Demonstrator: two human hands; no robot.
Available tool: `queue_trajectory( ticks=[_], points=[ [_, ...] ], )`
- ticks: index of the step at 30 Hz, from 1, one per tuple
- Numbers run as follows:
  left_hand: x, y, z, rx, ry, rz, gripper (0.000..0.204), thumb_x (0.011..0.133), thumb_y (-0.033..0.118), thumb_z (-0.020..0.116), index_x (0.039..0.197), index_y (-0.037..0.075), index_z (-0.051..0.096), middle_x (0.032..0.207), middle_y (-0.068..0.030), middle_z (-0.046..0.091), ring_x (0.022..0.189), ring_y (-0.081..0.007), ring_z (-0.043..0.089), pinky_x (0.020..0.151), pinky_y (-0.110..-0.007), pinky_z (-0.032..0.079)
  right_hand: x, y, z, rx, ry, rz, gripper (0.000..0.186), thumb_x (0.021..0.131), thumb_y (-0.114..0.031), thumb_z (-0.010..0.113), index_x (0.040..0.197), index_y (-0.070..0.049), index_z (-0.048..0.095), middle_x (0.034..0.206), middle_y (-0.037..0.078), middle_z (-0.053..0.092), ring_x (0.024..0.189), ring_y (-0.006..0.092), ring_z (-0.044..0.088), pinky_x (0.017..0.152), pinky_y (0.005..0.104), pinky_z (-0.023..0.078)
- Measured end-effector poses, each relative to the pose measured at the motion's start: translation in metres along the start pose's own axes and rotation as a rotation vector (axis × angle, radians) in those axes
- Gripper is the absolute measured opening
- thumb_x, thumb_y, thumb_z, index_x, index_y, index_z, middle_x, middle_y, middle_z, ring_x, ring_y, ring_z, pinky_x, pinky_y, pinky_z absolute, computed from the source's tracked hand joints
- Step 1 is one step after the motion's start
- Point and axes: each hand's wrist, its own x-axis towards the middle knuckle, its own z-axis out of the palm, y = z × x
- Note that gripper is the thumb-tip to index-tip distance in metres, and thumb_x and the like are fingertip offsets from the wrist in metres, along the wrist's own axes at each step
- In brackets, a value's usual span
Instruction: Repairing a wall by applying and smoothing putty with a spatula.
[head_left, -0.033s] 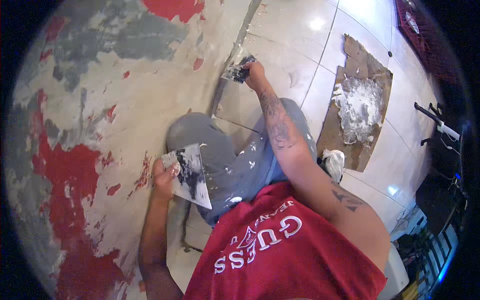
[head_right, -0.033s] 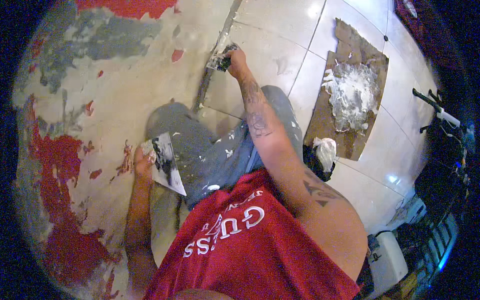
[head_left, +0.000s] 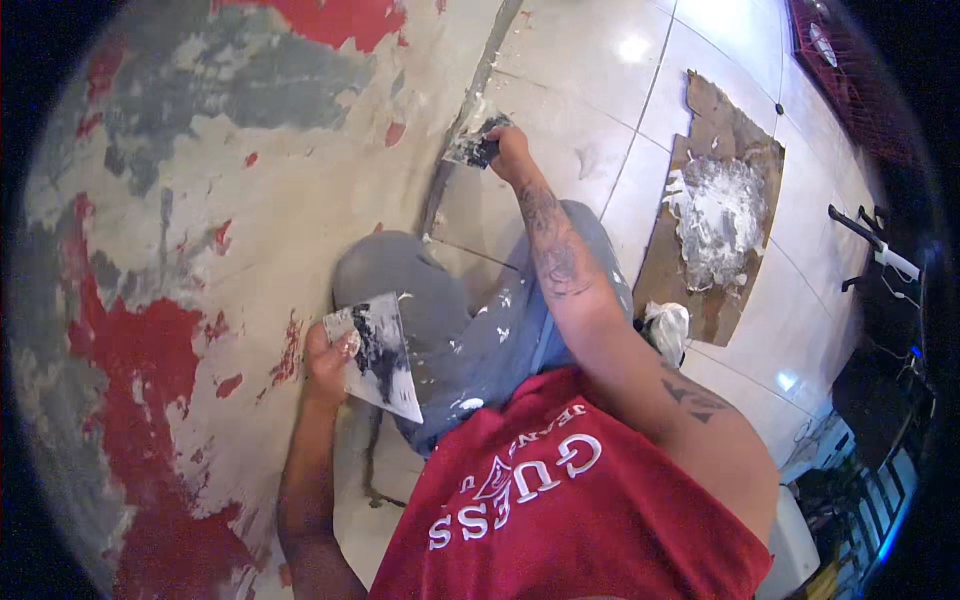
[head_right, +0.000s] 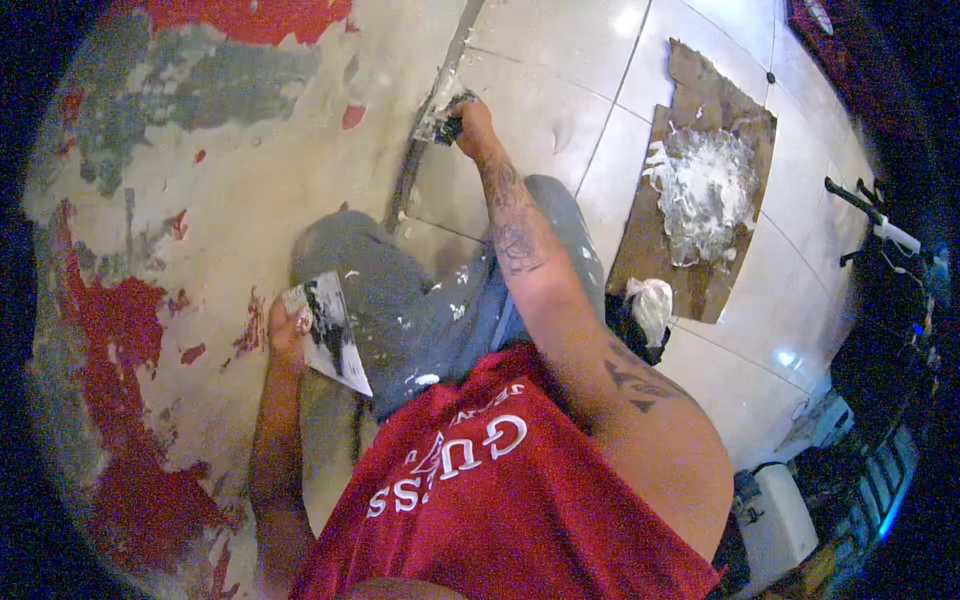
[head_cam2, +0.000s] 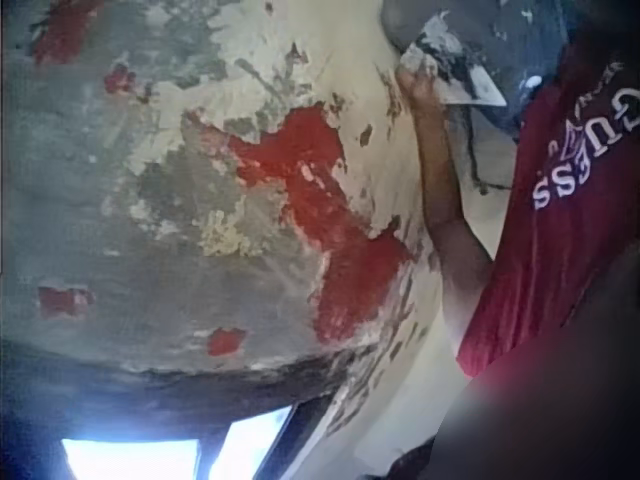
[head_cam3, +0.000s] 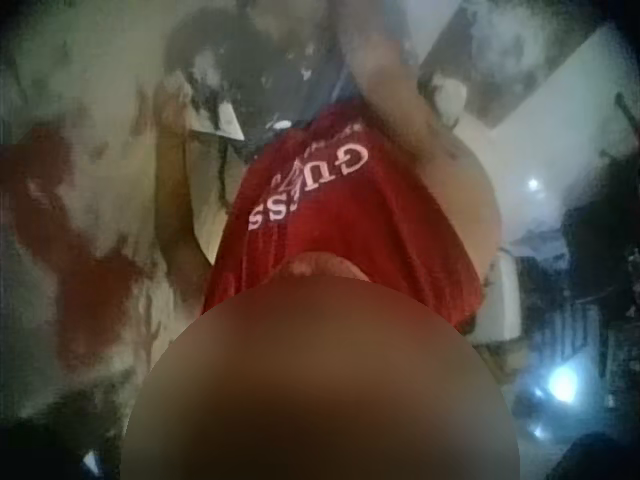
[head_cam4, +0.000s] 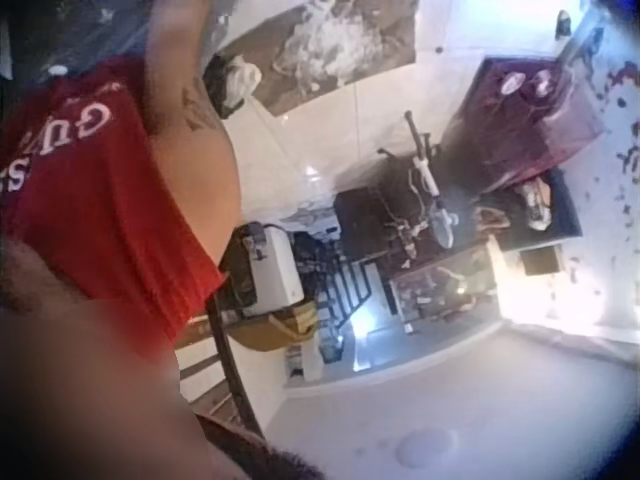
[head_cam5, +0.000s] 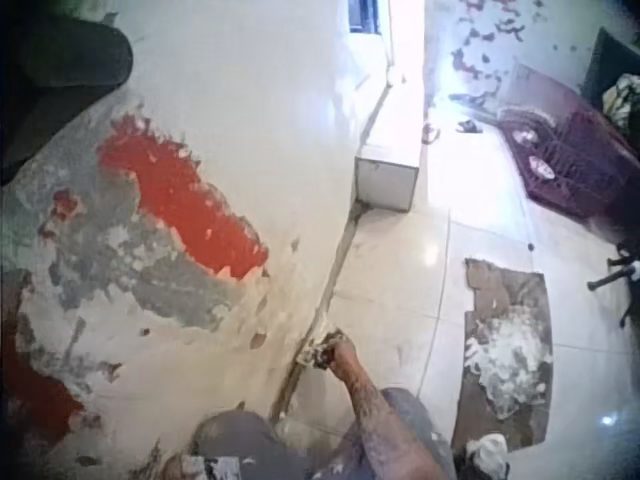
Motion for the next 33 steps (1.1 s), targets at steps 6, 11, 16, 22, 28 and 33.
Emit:
queue_trajectory(
  ticks=[6,11,16,22,28,33],
  points=[
    [-0.001,0.009,0.003,0.104,-0.025,-0.066,0.026,0.073,0.012,0.052,0.094,-0.004,0.052,0.084,-0.0076,0.058,0.073,-0.0143,0.055,0.067,-0.026,0.043,0.03,0.0,-0.01,-0.575,-0.093,-0.221,0.024,0.062,0.004,0.045,0.086,0.0,0.048,0.07,0.008,0.052,0.061,0.0203,0.054,0.057,0.0351,0.048],
    [-0.008,0.013,0.003,0.09,0.006,-0.063,0.025,0.072,0.011,0.052,0.092,-0.003,0.053,0.083,-0.007,0.058,0.071,-0.0146,0.055,0.066,-0.026,0.044,0.039,-0.013,0.029,-0.751,0.039,-0.222,0.019,0.062,0.001,0.048,0.08,0.001,0.053,0.069,0.009,0.054,0.062,0.0198,0.055,0.057,0.0337,0.047],
    [-0.008,0.01,0.0,0.034,-0.008,-0.133,0.023,0.071,0.01,0.052,0.091,-0.001,0.052,0.082,-0.0073,0.057,0.073,-0.015,0.055,0.066,-0.027,0.044,0.028,-0.012,0.074,-1.293,0.155,-0.448,0.024,0.063,-0.007,0.05,0.083,0.004,0.056,0.081,0.02,0.058,0.076,0.032,0.057,0.069,0.0379,0.045],
    [-0.001,0.017,0.007,0.079,0.088,-0.105,0.026,0.07,0.01,0.054,0.093,0.0,0.048,0.081,-0.0067,0.055,0.072,-0.0142,0.053,0.065,-0.027,0.043,-0.01,0.001,0.104,-1.496,0.113,-0.679,0.035,0.063,-0.01,0.047,0.096,0.002,0.052,0.089,0.024,0.054,0.083,0.0363,0.053,0.075,0.0401,0.041],
    [-0.01,0.008,-0.005,0.026,0.031,-0.053,0.027,0.07,0.007,0.054,0.096,0.0,0.048,0.082,-0.0077,0.056,0.07,-0.015,0.055,0.064,-0.028,0.044,-0.032,0.0,0.067,-1.119,0.11,-0.691,0.03,0.064,-0.009,0.044,0.09,0.002,0.053,0.078,0.018,0.056,0.072,0.0293,0.055,0.067,0.0353,0.043],
    [-0.009,0.013,0.005,0.073,0.042,-0.062,0.024,0.073,0.01,0.052,0.094,-0.002,0.05,0.084,-0.0072,0.057,0.072,-0.0143,0.055,0.065,-0.026,0.043,0.021,-0.028,0.044,-0.936,0.173,-0.48,0.023,0.06,-0.006,0.044,0.078,0.004,0.055,0.066,0.017,0.056,0.062,0.0265,0.054,0.058,0.0353,0.043]
  ],
)
